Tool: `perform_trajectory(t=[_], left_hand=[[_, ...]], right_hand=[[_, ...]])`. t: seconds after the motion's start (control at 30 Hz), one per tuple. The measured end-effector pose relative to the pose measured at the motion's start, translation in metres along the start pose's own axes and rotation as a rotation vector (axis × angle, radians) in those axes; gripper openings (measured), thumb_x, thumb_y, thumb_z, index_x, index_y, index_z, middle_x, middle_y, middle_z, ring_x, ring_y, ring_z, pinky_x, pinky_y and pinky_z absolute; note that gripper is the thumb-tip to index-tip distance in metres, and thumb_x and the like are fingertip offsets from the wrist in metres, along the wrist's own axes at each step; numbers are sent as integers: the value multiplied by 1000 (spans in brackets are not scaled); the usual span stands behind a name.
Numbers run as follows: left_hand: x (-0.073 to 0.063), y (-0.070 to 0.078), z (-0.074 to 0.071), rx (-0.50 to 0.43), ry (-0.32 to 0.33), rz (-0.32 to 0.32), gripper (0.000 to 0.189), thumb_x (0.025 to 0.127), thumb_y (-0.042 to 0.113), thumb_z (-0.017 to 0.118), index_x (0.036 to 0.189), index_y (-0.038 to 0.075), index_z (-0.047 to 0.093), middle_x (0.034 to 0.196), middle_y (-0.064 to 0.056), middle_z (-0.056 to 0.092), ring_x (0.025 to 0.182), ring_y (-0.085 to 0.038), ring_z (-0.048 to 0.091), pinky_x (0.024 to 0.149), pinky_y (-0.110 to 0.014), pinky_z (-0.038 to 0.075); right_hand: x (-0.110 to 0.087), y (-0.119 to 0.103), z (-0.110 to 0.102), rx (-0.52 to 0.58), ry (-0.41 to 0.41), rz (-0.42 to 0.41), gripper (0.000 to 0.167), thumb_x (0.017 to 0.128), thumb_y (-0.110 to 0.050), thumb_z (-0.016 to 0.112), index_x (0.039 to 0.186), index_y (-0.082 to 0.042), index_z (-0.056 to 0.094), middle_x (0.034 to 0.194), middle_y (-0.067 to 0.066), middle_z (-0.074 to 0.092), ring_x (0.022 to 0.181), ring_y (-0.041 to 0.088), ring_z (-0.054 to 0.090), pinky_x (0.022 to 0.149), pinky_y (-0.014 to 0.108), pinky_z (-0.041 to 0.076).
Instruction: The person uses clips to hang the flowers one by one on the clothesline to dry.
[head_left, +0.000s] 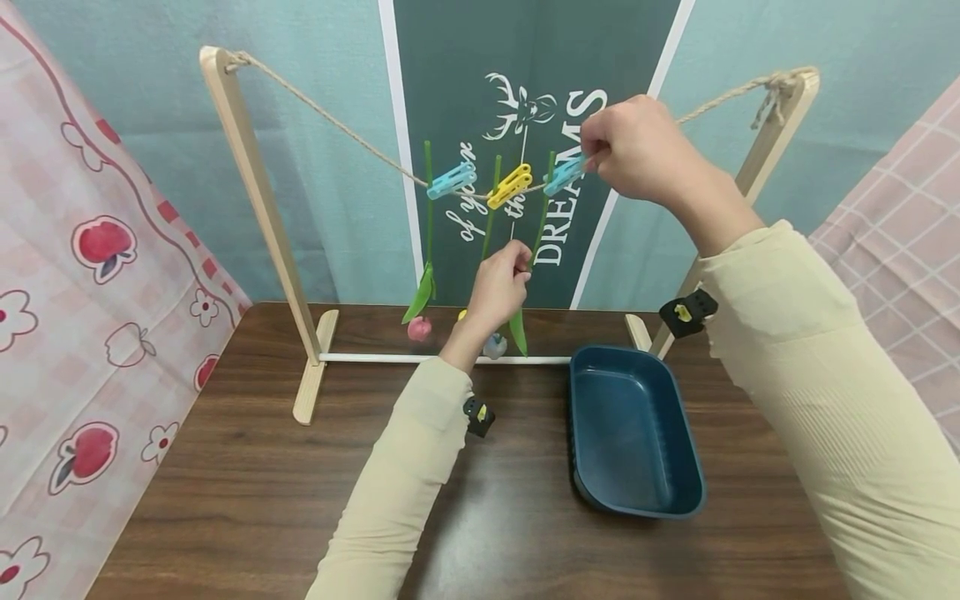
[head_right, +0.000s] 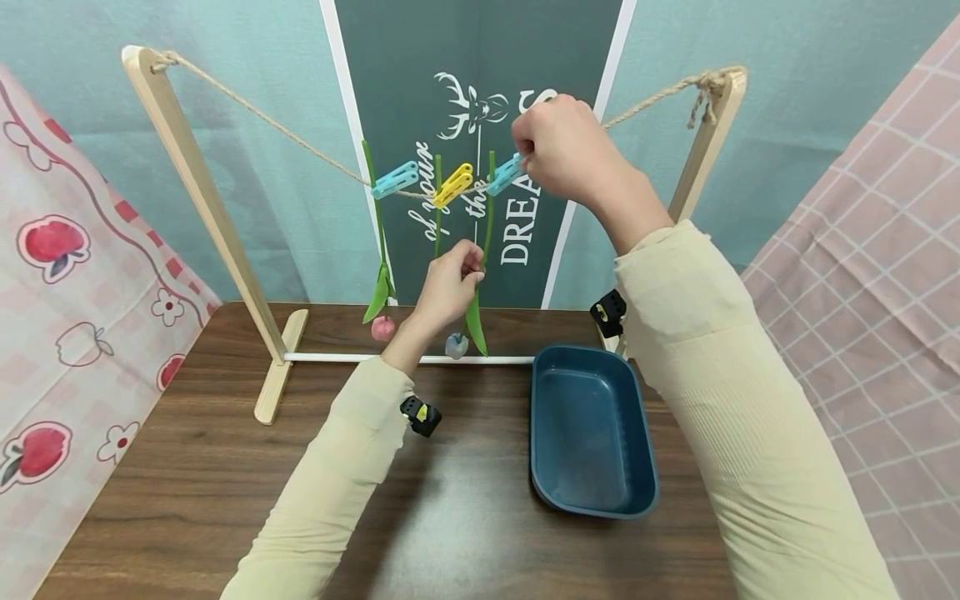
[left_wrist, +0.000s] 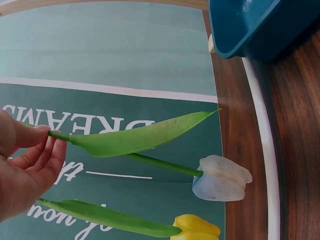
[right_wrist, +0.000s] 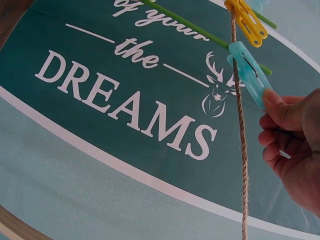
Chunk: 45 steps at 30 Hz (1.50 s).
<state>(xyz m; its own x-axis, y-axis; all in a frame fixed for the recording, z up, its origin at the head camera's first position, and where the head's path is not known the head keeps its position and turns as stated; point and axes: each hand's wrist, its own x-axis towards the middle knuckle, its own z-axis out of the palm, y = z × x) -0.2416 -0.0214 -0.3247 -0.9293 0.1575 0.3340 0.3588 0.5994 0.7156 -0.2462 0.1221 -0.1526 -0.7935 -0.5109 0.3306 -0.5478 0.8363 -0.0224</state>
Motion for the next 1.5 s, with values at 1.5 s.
perform_trajectory(t=[1.5], left_hand=[[-2, -1, 4, -60, 19, 24, 14, 88, 0, 56, 102, 5, 55, 91, -6, 57, 85, -17, 53, 74, -27, 44]], right_hand=[[-2, -8, -1, -126, -3, -111, 16, 80, 10, 48, 78, 9, 63, 76, 23, 62, 70, 35, 54, 66, 46, 44]])
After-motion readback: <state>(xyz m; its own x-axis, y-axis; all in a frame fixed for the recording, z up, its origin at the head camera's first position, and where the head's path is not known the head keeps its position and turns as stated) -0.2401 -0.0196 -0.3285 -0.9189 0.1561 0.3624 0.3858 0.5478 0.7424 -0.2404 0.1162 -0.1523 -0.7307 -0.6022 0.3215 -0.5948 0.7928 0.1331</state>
